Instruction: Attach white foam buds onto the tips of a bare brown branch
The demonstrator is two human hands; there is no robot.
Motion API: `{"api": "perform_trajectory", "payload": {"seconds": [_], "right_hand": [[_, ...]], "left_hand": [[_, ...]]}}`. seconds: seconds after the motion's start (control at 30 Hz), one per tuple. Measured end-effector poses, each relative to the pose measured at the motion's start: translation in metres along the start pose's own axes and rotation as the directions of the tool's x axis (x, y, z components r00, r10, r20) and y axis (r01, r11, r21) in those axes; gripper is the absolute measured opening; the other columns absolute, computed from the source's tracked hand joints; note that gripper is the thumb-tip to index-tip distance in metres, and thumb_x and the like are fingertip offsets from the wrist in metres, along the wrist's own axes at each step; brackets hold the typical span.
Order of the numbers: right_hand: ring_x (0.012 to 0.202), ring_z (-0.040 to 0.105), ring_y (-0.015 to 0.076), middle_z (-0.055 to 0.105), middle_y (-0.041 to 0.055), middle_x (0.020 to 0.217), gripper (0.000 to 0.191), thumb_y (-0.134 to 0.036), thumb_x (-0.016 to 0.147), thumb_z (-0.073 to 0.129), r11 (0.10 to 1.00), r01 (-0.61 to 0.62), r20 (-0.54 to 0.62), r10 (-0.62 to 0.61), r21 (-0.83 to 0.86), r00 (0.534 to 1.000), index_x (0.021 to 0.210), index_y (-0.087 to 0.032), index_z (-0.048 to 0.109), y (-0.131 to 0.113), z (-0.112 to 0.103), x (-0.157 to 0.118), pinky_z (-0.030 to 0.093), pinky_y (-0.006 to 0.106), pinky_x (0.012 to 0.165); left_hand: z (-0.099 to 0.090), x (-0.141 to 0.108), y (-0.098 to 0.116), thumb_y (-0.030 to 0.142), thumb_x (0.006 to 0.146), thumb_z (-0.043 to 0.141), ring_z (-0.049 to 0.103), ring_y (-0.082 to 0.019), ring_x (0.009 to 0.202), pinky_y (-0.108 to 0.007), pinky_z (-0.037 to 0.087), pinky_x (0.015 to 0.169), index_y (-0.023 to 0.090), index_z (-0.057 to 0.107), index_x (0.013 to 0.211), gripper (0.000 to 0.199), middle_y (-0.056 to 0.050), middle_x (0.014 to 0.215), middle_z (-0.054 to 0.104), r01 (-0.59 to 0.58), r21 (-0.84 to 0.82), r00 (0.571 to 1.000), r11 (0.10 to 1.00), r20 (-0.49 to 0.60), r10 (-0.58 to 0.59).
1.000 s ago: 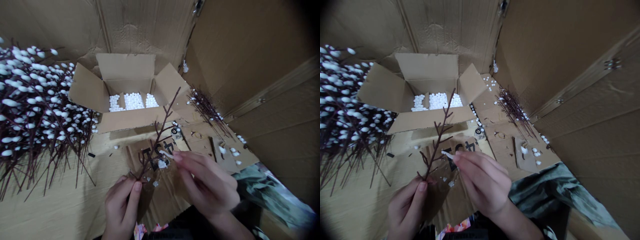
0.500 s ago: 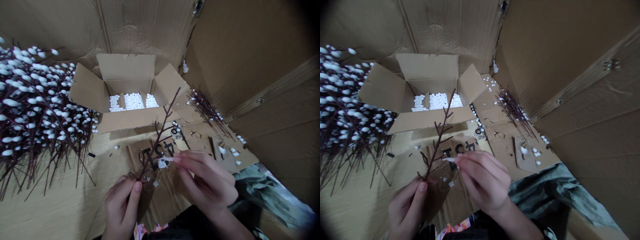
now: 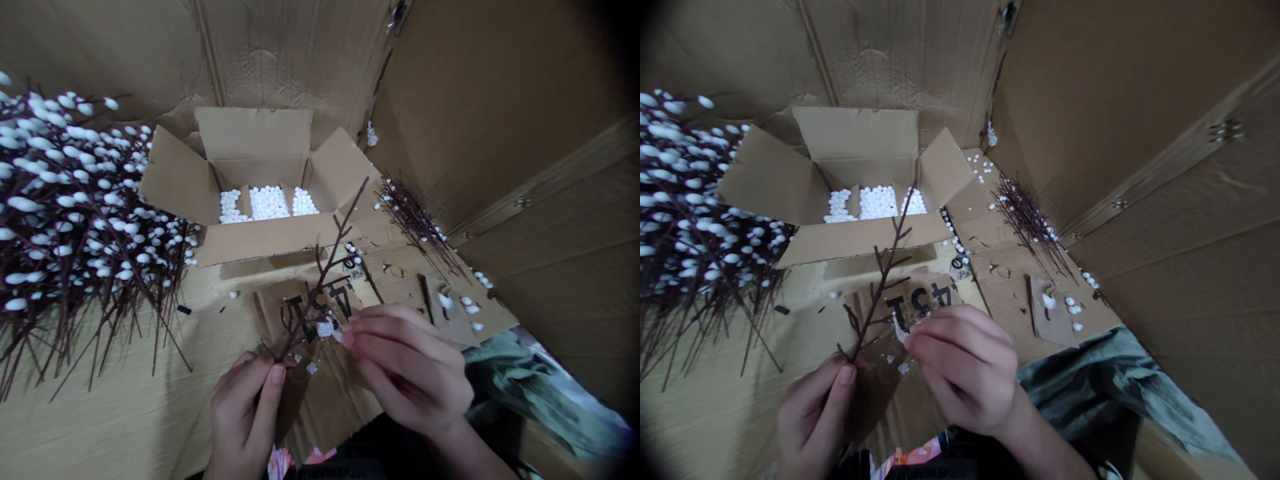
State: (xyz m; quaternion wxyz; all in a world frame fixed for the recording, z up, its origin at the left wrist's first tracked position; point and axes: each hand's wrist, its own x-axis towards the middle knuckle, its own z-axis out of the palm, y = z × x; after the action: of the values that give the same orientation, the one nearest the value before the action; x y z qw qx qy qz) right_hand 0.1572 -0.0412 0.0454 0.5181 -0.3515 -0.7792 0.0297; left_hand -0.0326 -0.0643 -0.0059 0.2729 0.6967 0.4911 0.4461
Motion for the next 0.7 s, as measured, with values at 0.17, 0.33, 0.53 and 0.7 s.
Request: {"api": "perform_trajectory", "payload": {"seconds": [0.17,0.33,0.53,0.7], "right_hand": [[0.073,0.064,0.0169,0.069,0.0054,0.076,0.026,0.006,0.068,0.057,1.0,0.021,-0.03,-0.021,0.008,0.999,0.083,-0.012,0.067,0.0012,-0.0017,0.0003,0.057,0.031,0.064],[0.073,0.063,0.017,0.068,0.0062,0.079,0.029,0.008,0.069,0.056,1.0,-0.011,-0.132,0.011,0.004,0.991,0.088,-0.01,0.067,0.0,-0.002,0.0022,0.054,0.032,0.063],[0.072,0.062,0.0165,0.068,0.0041,0.08,0.037,0.012,0.068,0.061,0.996,-0.09,-0.291,0.088,0.005,0.953,0.095,-0.012,0.068,-0.0005,0.001,0.0013,0.052,0.033,0.063],[0.07,0.062,0.0163,0.068,0.0044,0.079,0.034,0.01,0.068,0.062,0.999,-0.046,-0.279,0.049,0.018,0.959,0.094,-0.011,0.068,-0.0005,0.003,0.0046,0.051,0.032,0.061]], "left_hand": [[0.0001,0.0006,0.0001,0.016,0.088,0.047,0.057,-0.011,0.052,-0.02,0.043,0.053,0.017,0.058,0.067,0.023,0.001,0.056,0.057,-0.011,-0.018,1.0,1.0,-0.01,0.011],[-0.0001,0.0018,0.0014,0.014,0.087,0.049,0.055,-0.01,0.051,-0.02,0.041,0.051,0.017,0.059,0.065,0.024,0.001,0.056,0.059,-0.036,0.008,0.999,0.999,-0.002,0.036],[0.0004,0.0047,0.0046,0.012,0.084,0.055,0.056,-0.009,0.049,-0.02,0.041,0.051,0.018,0.062,0.071,0.016,0.003,0.058,0.063,-0.122,0.006,0.992,0.992,-0.008,0.122],[0.0009,0.0065,0.0029,0.012,0.084,0.056,0.058,-0.009,0.051,-0.02,0.042,0.052,0.019,0.063,0.073,0.015,0.003,0.061,0.066,-0.153,0.01,0.988,0.988,-0.003,0.153]]}}
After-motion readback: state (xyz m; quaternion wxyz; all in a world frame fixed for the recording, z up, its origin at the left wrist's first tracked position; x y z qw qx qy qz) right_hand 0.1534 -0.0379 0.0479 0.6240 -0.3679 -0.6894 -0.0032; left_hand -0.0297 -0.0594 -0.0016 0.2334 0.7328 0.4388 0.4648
